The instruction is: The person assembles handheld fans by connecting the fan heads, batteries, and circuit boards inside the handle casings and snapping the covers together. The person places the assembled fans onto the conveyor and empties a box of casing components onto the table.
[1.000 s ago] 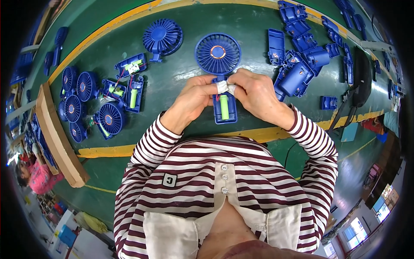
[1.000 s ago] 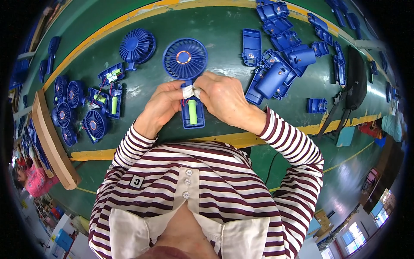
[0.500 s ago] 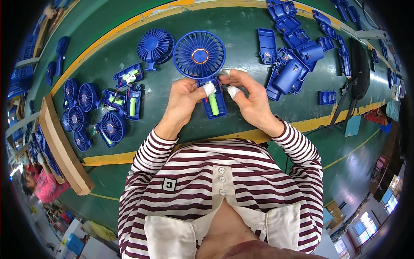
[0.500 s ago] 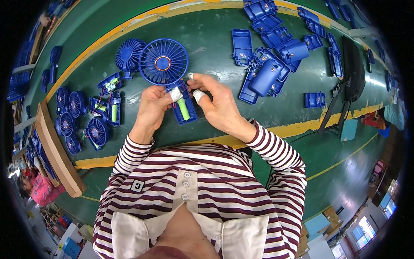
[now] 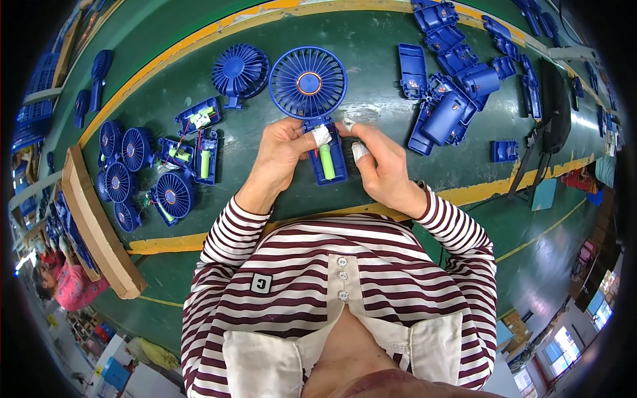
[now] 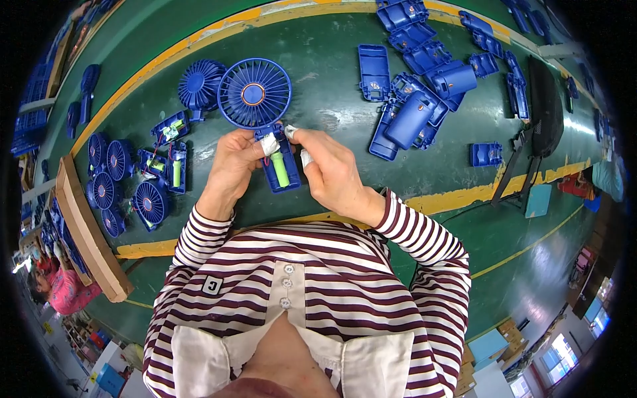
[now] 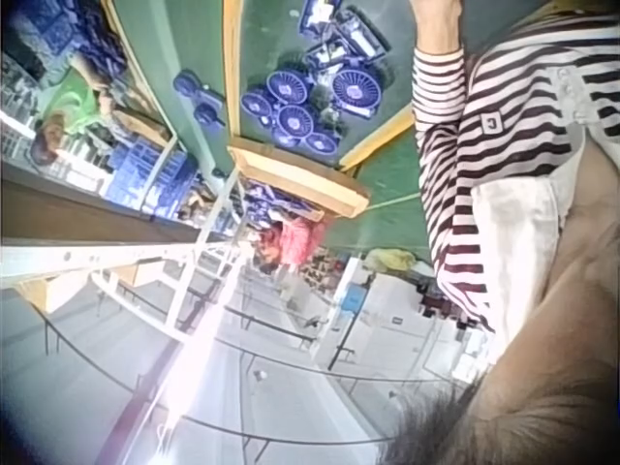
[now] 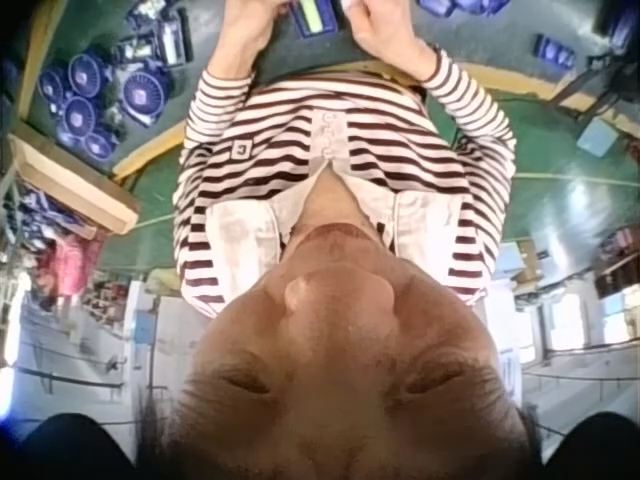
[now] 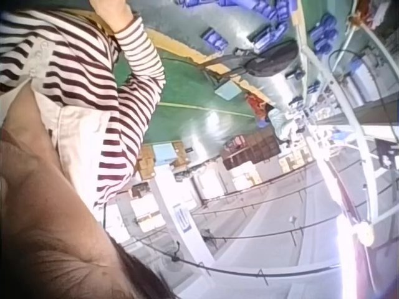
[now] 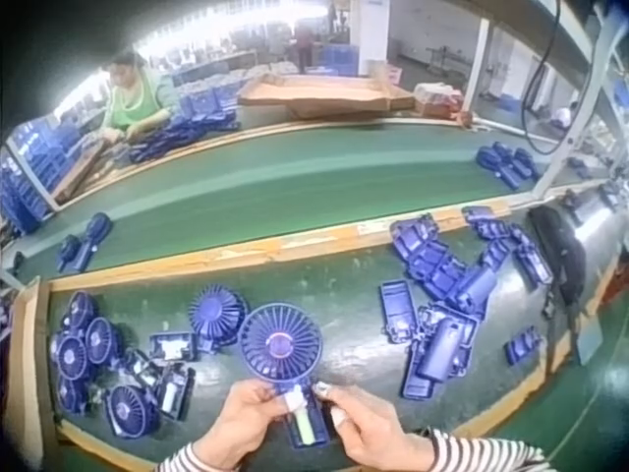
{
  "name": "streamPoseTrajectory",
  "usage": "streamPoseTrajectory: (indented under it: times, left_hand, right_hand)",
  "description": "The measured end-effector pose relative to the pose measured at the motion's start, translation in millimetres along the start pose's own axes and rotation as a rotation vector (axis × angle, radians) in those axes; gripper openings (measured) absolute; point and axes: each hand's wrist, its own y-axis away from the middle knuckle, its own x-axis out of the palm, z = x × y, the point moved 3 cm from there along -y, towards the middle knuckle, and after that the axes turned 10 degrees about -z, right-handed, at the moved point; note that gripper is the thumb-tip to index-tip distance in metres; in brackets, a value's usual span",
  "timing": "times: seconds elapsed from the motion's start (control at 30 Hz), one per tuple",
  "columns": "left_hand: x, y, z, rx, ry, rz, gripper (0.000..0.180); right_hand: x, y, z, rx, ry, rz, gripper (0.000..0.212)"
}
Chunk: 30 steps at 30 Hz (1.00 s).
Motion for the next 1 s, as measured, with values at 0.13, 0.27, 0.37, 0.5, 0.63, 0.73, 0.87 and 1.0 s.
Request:
streamPoseTrajectory:
  times: [0.13, 0.27, 0.37, 0.5, 0.63, 0.73, 0.87, 1.0]
  left_hand:
    - [-2, 1, -3, -0.099, 0.07, 0.016, 0.02]
    - [-5, 1, -2, -0.131, 0.063, 0.052, 0.019]
    - [-4, 3, 1, -0.171, -0.012, 0.113, 0.018]
    - [1, 6, -1, -0.121, -0.083, 0.174, 0.017]
    - [0, 4, 1, -0.093, -0.132, 0.125, 0.018]
    - [-1, -1, 8, -0.121, 0.016, 0.092, 0.025]
    - [5, 1, 1, -0.073, 0.11, -0.05, 0.022]
    - [14, -3, -7, 0.015, 0.266, -0.123, 0.016]
  right_hand:
    - [1, -1, 0, -0.266, 0.122, 0.033, 0.037]
    - [-4, 1, 0, -0.609, 0.282, 0.166, 0.033]
    - [-7, 1, 2, -0.825, 0.266, 0.279, 0.03]
    - [-7, -7, 5, -0.935, 0.267, 0.544, 0.031]
    - [-5, -7, 12, -0.959, 0.412, 0.609, 0.03]
    - [-3, -8, 10, -0.833, 0.493, 0.556, 0.032]
    - [-8, -8, -3, -0.412, 0.257, 0.371, 0.05]
    - [4, -5, 11, -0.216, 0.378, 0.157, 0.08]
